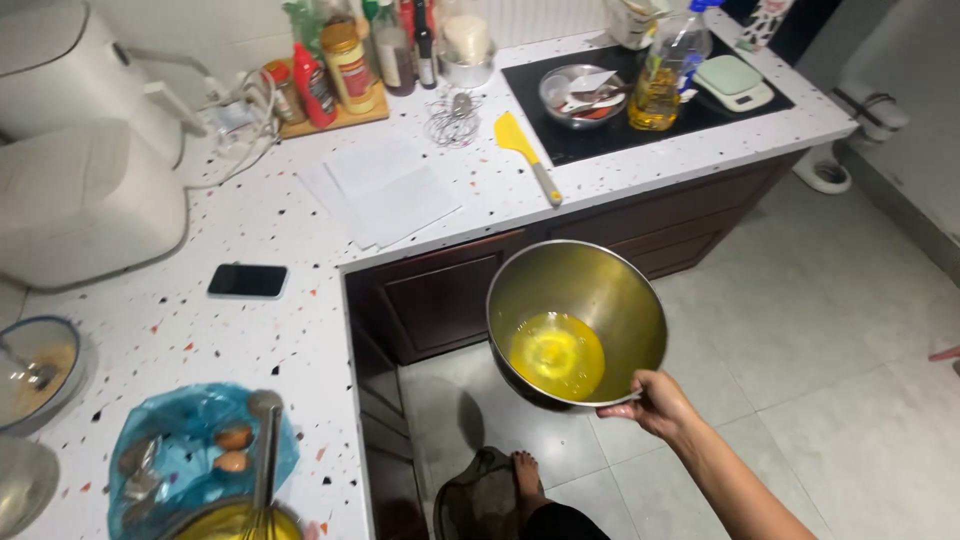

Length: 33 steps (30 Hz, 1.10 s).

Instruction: Cracking eggs, whisking batter, and measuring ingredients for baking.

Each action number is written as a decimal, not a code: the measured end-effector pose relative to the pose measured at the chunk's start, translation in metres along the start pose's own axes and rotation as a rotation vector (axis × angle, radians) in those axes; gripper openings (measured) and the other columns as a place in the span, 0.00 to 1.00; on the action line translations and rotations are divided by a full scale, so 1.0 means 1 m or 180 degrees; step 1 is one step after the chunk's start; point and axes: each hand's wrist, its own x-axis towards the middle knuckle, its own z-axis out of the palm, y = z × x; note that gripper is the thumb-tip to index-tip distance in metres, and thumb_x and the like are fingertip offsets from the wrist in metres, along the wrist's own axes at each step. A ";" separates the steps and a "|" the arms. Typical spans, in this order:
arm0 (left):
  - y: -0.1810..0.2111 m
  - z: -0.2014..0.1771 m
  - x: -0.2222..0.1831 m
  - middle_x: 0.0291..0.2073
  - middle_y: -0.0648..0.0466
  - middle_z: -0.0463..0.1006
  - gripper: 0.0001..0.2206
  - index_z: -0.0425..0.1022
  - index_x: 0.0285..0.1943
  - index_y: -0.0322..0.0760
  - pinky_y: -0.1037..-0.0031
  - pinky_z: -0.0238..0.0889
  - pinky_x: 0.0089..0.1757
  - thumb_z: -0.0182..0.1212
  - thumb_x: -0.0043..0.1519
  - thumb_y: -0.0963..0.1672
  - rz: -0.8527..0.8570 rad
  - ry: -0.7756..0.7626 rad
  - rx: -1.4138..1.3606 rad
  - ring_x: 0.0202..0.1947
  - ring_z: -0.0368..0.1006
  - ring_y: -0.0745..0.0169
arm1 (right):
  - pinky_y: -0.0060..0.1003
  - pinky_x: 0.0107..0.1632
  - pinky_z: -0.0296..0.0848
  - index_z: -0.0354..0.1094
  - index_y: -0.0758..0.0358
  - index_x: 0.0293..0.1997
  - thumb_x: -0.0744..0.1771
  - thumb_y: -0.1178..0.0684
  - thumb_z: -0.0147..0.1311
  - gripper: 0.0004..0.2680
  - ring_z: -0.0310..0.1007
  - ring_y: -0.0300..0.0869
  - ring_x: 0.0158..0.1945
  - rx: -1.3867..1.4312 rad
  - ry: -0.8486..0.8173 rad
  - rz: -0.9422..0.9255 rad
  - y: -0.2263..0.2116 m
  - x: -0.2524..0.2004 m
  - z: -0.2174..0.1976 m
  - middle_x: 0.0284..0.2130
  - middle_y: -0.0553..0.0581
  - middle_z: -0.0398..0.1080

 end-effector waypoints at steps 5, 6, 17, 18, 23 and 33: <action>0.336 -0.001 -0.022 0.35 0.49 0.67 0.23 0.81 0.56 0.41 0.66 0.67 0.38 0.75 0.52 0.49 0.0549 -0.0780 -0.0581 0.28 0.66 0.55 | 0.60 0.43 0.79 0.52 0.88 0.54 0.60 0.64 0.39 0.18 0.76 0.74 0.40 0.0285 0.0475 -0.0063 -0.013 -0.044 -0.098 0.46 0.85 0.68; 0.390 0.004 -0.016 0.39 0.51 0.66 0.24 0.79 0.61 0.43 0.66 0.67 0.41 0.74 0.53 0.47 0.0825 -0.1331 -0.1071 0.34 0.68 0.57 | 0.60 0.43 0.79 0.53 0.88 0.56 0.60 0.64 0.38 0.19 0.77 0.73 0.40 0.0352 0.0609 -0.0068 -0.022 -0.051 -0.114 0.46 0.84 0.68; 0.716 0.194 -0.018 0.74 0.37 0.43 0.49 0.50 0.78 0.62 0.56 0.58 0.62 0.80 0.49 0.43 0.1186 -0.3602 -0.1523 0.69 0.55 0.36 | 0.45 0.27 0.78 0.50 0.65 0.67 0.59 0.66 0.40 0.27 0.75 0.59 0.28 0.0369 0.1311 -0.0104 -0.153 -0.061 -0.288 0.43 0.73 0.70; 0.740 0.201 -0.011 0.76 0.37 0.39 0.49 0.50 0.78 0.63 0.54 0.56 0.63 0.80 0.49 0.42 0.1262 -0.3654 -0.1566 0.72 0.50 0.33 | 0.43 0.24 0.75 0.49 0.59 0.69 0.58 0.65 0.40 0.29 0.74 0.58 0.26 0.0356 0.1400 -0.0116 -0.165 -0.053 -0.301 0.43 0.72 0.72; 0.800 0.269 0.005 0.76 0.35 0.43 0.40 0.61 0.72 0.54 0.54 0.56 0.65 0.81 0.50 0.43 0.1626 -0.3552 -0.1873 0.76 0.46 0.31 | 0.42 0.22 0.73 0.52 0.59 0.69 0.58 0.66 0.41 0.29 0.71 0.56 0.25 0.0166 0.1561 -0.0278 -0.226 -0.014 -0.375 0.40 0.71 0.72; 0.950 0.382 0.132 0.81 0.30 0.42 0.22 0.75 0.38 0.35 0.52 0.53 0.68 0.85 0.45 0.48 0.1956 -0.3090 -0.2745 0.80 0.44 0.26 | 0.43 0.40 0.70 0.63 0.79 0.55 0.60 0.70 0.49 0.17 0.72 0.49 0.33 -0.1154 0.0278 -0.1406 -0.375 0.214 -0.672 0.33 0.66 0.69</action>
